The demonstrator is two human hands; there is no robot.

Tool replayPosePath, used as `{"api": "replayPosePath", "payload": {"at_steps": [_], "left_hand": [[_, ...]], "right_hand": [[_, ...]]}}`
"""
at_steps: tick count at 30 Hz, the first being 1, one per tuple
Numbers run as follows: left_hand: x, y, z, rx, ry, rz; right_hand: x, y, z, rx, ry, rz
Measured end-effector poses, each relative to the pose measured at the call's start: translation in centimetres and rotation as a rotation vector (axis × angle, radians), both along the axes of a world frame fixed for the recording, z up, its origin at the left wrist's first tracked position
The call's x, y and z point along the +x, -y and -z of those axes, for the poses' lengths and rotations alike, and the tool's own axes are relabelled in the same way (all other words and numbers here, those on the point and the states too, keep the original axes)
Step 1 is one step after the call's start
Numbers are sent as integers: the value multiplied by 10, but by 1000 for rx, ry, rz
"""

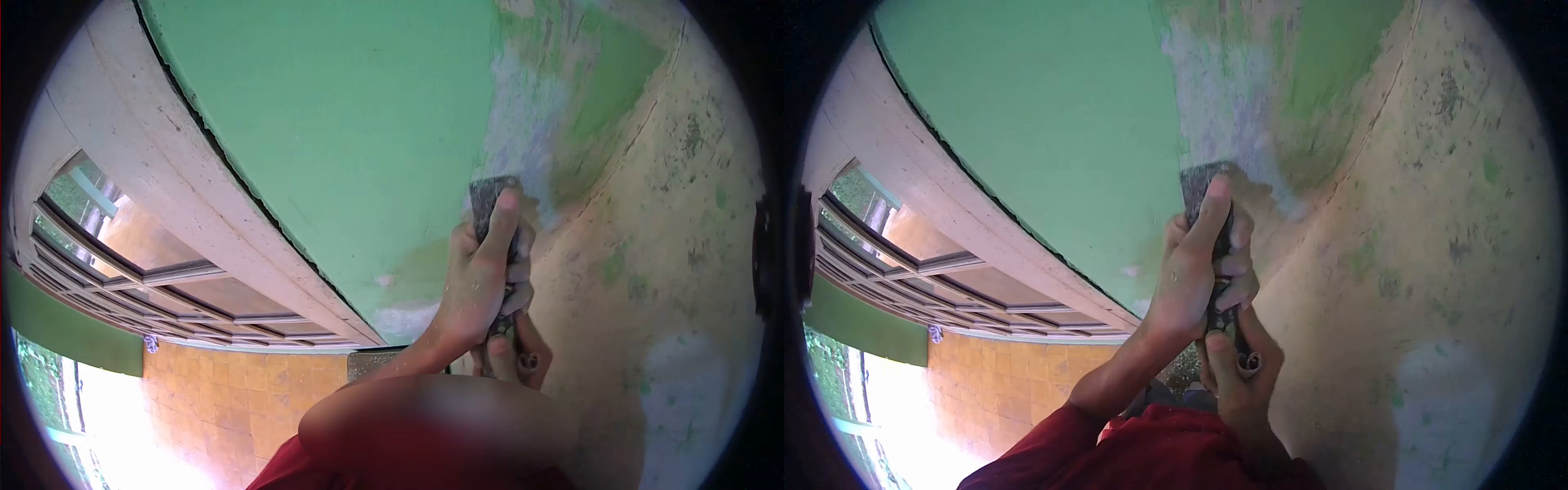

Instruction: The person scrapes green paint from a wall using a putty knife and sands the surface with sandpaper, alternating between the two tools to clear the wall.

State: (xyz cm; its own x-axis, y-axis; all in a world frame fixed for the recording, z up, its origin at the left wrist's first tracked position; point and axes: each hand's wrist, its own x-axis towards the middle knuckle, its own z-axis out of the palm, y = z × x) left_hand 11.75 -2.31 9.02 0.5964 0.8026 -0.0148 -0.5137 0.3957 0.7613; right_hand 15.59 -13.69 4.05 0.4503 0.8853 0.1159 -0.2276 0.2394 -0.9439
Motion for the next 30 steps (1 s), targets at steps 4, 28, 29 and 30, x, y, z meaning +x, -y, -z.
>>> {"api": "replayPosePath", "payload": {"at_steps": [4, 28, 29, 30], "left_hand": [[2, 3, 11, -10, 18, 1], [8, 0, -6, 11, -30, -29], [7, -1, -9, 21, -24, -32], [6, -1, -9, 16, -19, -25]], "right_hand": [[3, 8, 12, -20, 1, -55], [6, 1, -2, 6, -25, 17], [5, 2, -2, -47, -38, 29], [7, -1, -5, -40, -34, 28]]}}
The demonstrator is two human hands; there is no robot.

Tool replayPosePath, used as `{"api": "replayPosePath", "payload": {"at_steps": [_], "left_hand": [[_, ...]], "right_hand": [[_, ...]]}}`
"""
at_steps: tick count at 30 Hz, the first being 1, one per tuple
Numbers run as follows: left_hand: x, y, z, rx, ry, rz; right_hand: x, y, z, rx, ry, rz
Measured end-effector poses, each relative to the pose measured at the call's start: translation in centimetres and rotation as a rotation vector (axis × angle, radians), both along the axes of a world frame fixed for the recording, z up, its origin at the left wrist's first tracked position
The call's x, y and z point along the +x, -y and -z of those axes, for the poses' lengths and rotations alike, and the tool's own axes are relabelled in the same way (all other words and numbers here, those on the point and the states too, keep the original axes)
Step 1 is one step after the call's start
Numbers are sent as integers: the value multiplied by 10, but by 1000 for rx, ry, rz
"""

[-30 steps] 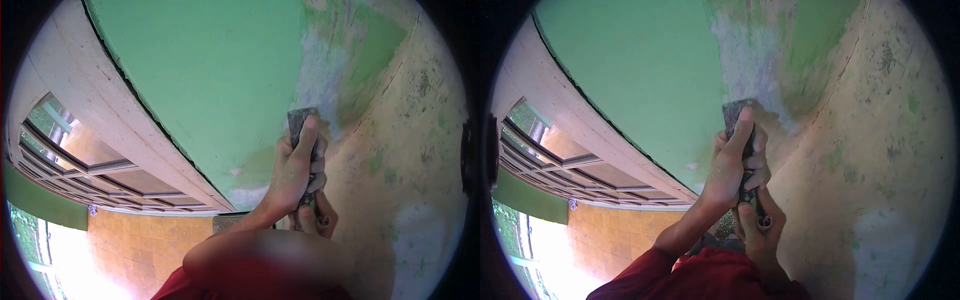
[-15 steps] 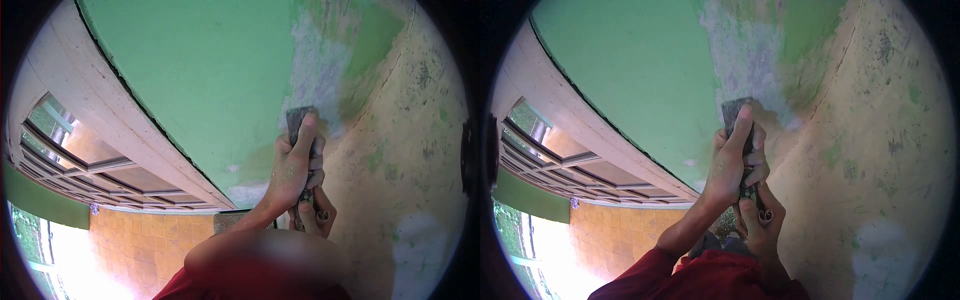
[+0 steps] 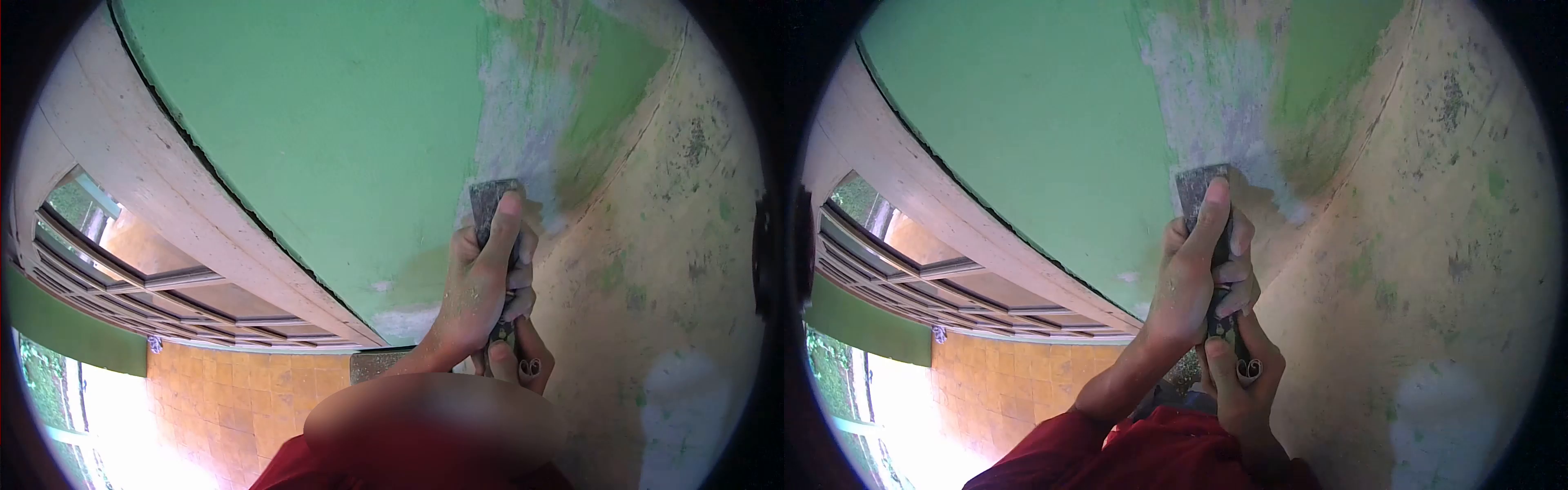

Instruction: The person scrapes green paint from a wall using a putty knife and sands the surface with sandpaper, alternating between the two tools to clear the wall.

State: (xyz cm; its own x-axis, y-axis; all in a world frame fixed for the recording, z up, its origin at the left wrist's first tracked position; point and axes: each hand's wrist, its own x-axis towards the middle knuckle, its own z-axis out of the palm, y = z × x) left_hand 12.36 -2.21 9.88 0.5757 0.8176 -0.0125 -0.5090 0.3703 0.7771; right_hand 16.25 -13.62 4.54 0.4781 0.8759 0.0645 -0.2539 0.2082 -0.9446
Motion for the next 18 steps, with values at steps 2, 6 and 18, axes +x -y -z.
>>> {"api": "replayPosePath", "payload": {"at_steps": [2, 6, 18], "left_hand": [[-1, 3, 2, -22, -5, 12], [0, 5, -1, -29, 1, -12], [-4, 2, -17, -7, -11, 3]], "right_hand": [[2, 1, -4, 35, 55, -10], [1, -1, 4, 17, 15, -23], [0, 0, -2, 49, 130, -3]]}}
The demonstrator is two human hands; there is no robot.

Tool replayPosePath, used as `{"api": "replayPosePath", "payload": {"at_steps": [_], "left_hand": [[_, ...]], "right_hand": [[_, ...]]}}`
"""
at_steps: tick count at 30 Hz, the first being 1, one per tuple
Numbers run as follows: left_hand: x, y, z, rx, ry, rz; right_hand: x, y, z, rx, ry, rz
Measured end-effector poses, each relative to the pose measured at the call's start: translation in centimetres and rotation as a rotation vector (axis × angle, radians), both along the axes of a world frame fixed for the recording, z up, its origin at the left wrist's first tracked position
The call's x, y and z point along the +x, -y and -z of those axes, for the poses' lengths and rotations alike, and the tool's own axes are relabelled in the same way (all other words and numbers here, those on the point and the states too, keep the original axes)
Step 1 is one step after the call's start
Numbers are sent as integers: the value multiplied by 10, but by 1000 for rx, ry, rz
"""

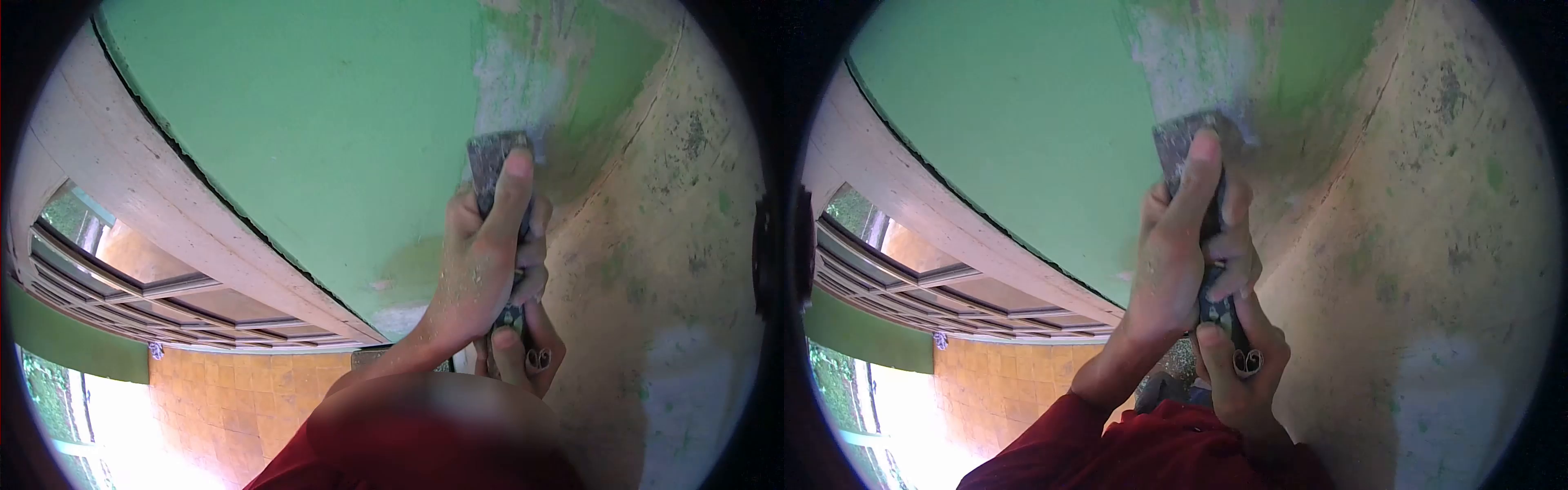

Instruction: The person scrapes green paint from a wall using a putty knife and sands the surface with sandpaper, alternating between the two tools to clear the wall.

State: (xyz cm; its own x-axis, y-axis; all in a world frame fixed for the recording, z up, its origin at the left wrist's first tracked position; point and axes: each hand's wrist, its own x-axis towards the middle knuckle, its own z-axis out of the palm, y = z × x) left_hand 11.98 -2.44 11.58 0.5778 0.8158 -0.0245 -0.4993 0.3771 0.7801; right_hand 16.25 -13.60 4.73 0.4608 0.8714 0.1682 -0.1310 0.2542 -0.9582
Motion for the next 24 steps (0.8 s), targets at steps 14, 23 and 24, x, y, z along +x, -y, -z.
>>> {"api": "replayPosePath", "payload": {"at_steps": [14, 23, 24], "left_hand": [[0, -5, 1, 7, 54, 43], [-1, 3, 5, -41, 10, 21], [1, -1, 15, -19, -6, 18]], "right_hand": [[-3, 1, -12, -43, -78, -17], [-1, 7, -3, -22, -78, -56], [-1, 1, 0, -27, -100, -34]]}}
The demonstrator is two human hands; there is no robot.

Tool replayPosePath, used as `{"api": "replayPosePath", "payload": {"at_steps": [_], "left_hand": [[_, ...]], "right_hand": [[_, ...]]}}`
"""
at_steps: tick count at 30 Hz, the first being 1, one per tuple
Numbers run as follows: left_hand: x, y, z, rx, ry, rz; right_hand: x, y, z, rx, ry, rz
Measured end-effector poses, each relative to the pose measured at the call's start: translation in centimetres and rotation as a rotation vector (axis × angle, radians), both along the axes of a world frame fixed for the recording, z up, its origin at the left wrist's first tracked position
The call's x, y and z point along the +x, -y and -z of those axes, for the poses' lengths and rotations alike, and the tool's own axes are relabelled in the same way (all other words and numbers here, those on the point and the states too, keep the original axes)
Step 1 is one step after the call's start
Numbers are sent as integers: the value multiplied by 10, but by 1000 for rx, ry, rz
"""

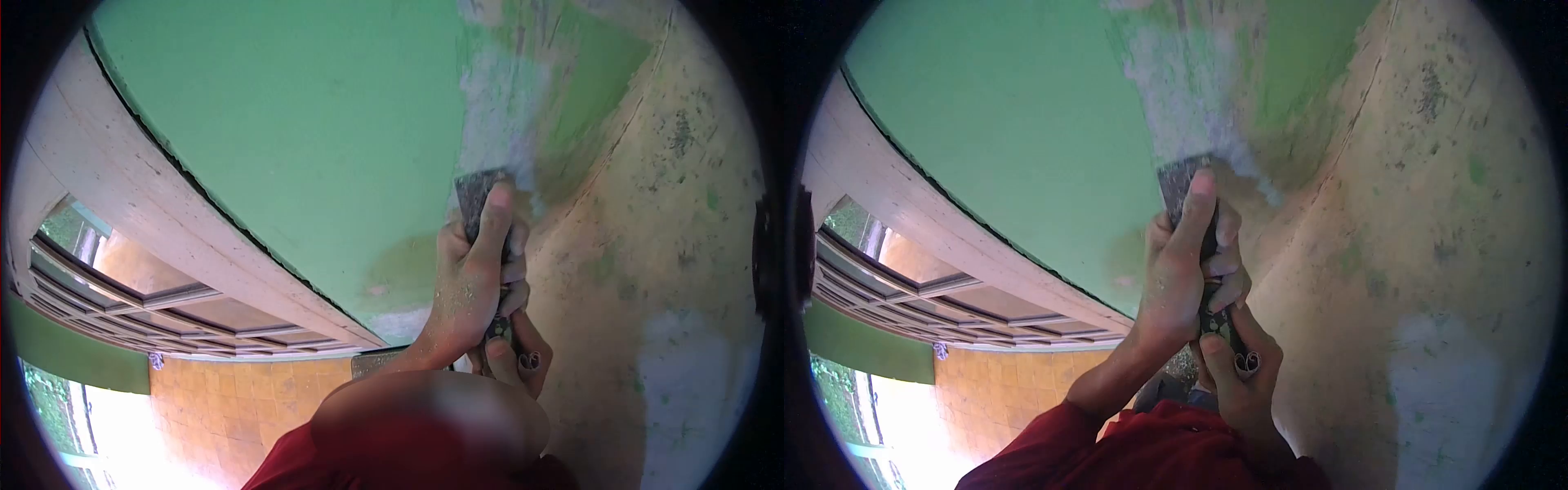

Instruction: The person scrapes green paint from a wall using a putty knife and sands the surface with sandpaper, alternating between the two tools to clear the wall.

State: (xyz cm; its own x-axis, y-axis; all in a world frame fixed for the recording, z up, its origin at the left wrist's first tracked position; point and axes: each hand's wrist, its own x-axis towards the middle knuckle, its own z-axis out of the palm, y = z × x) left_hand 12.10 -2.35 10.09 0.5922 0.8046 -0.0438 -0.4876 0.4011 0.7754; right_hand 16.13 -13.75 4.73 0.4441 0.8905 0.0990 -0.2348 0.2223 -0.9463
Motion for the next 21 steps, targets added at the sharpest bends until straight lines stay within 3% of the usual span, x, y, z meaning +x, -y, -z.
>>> {"api": "replayPosePath", "payload": {"at_steps": [3, 10, 13, 21], "left_hand": [[1, -3, -16, 41, 10, -24], [-1, 0, -16, 5, -2, -53], [-2, -2, -22, 67, 35, -23], [-6, -2, -27, 47, 24, -9]], "right_hand": [[-1, -3, -5, 77, -17, -26], [-5, 2, -14, -24, -53, -2], [-3, -3, -18, 84, 14, -20], [-12, -6, -20, -11, -4, 90]]}}
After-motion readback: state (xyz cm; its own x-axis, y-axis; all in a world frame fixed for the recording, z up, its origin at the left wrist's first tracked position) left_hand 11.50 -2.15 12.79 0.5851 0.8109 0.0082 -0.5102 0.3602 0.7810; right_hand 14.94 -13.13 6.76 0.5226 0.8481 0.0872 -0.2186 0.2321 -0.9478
